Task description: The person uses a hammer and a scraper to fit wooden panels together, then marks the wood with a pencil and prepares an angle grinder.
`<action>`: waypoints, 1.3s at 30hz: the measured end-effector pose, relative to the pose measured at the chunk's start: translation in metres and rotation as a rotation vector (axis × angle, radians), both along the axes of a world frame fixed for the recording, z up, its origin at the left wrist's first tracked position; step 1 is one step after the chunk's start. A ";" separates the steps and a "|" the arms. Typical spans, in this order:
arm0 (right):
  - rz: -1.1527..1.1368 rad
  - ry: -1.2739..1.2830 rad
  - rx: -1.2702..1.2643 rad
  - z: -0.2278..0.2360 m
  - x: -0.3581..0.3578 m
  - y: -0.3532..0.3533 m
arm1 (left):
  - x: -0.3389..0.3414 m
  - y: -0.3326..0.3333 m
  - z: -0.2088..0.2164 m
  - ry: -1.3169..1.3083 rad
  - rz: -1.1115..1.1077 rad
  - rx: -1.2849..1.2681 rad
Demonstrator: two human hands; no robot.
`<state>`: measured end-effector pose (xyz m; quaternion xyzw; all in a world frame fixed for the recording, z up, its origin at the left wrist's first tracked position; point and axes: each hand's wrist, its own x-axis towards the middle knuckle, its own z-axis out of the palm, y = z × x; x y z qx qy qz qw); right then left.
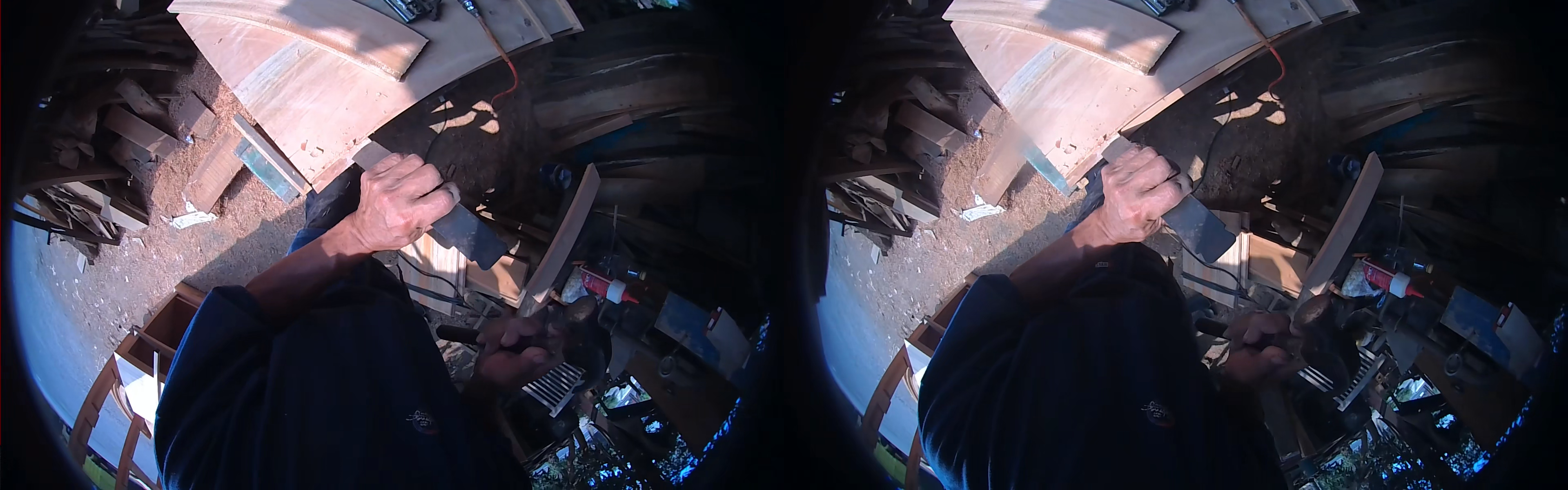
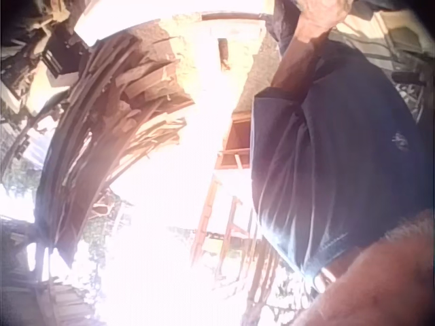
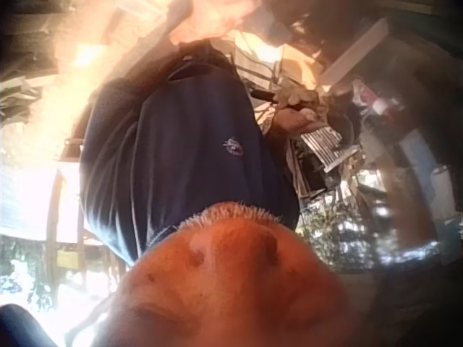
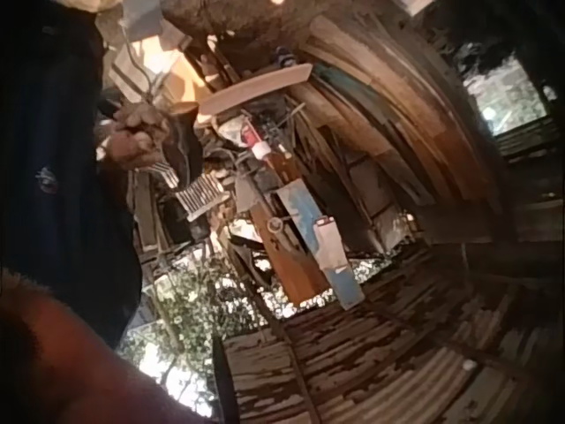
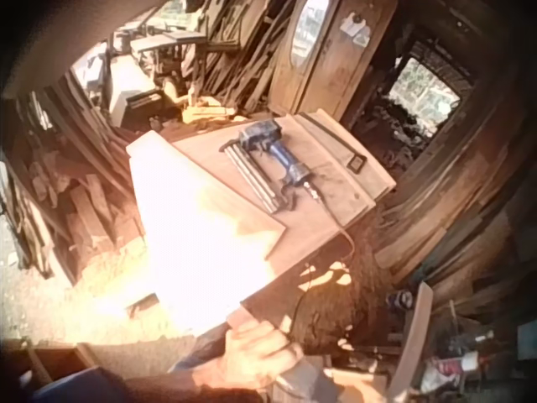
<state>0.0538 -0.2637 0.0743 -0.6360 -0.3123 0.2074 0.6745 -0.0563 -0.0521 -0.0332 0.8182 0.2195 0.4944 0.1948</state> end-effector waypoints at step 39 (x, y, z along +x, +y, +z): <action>0.137 0.017 0.036 -0.009 0.014 -0.011 | 0.004 0.003 0.004 0.079 -0.007 -0.035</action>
